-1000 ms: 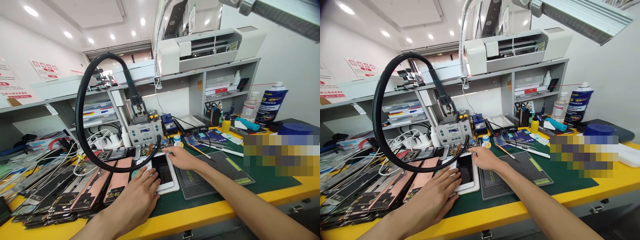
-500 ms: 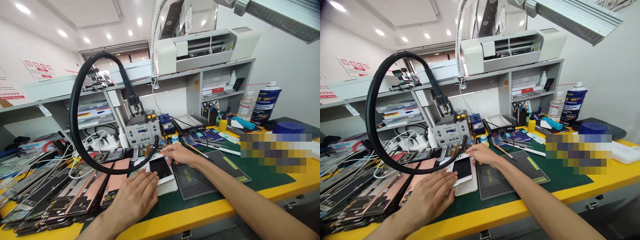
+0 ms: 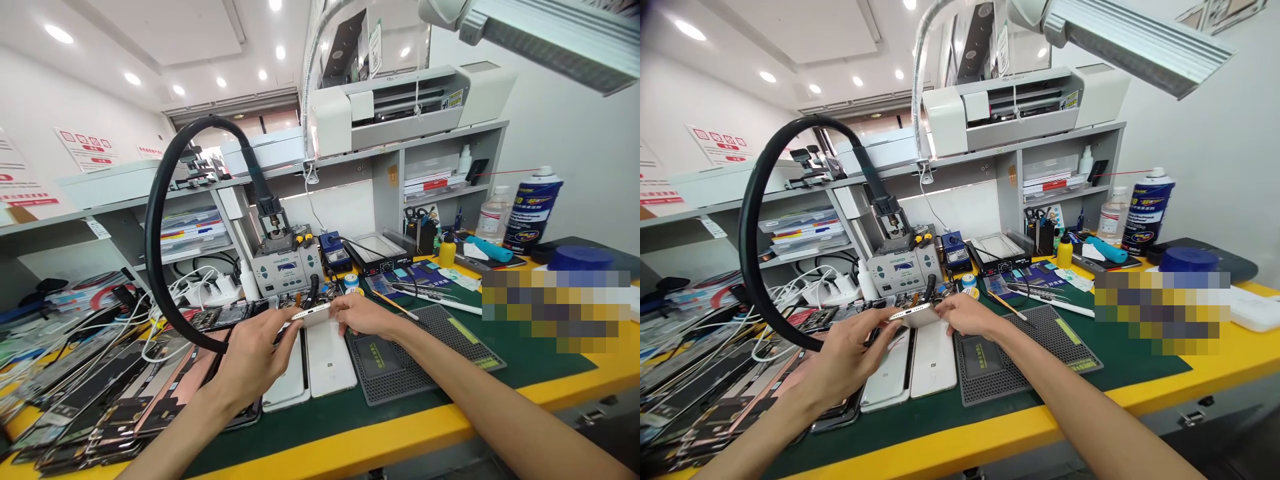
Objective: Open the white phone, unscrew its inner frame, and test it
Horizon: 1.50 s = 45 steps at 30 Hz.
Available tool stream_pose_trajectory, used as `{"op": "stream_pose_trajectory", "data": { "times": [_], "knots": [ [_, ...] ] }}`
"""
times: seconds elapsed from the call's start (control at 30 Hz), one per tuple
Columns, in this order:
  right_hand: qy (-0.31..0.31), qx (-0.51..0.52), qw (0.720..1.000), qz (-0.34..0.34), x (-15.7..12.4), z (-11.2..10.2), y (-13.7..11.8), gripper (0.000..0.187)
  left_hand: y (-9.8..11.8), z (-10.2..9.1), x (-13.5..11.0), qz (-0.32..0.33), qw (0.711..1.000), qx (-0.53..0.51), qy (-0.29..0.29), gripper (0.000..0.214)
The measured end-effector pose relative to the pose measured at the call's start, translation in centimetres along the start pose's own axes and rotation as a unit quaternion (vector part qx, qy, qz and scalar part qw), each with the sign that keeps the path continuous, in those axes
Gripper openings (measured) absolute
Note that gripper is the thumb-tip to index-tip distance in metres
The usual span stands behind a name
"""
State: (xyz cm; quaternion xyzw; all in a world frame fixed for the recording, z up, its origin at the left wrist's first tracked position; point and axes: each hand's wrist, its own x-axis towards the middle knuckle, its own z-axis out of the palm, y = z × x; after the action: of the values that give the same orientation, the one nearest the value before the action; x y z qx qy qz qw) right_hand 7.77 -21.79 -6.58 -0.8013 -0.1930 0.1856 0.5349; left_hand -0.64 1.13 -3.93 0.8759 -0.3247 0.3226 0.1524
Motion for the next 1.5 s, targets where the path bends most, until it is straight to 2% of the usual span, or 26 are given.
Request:
{"op": "stream_pose_trajectory", "data": {
  "times": [0.27,0.43,0.77,1.5],
  "knots": [
    [-0.010,-0.007,1.000,-0.006,0.1,-0.2,0.4,0.028,-0.2,0.0,0.1,-0.002,1.000,-0.014,-0.010,0.021],
    [-0.011,0.004,1.000,-0.002,0.5,-0.1,0.7,0.033,-0.2,0.1,-0.1,0.033,0.999,-0.025,-0.016,0.022],
    [-0.006,0.019,1.000,-0.010,1.0,-0.1,1.4,0.027,1.1,-0.2,-0.5,0.090,0.995,0.002,-0.039,0.022],
    [-0.005,-0.008,1.000,-0.012,1.0,-0.2,1.5,0.029,1.3,-0.3,-0.9,0.107,0.994,0.015,-0.028,0.023]
  ]
}}
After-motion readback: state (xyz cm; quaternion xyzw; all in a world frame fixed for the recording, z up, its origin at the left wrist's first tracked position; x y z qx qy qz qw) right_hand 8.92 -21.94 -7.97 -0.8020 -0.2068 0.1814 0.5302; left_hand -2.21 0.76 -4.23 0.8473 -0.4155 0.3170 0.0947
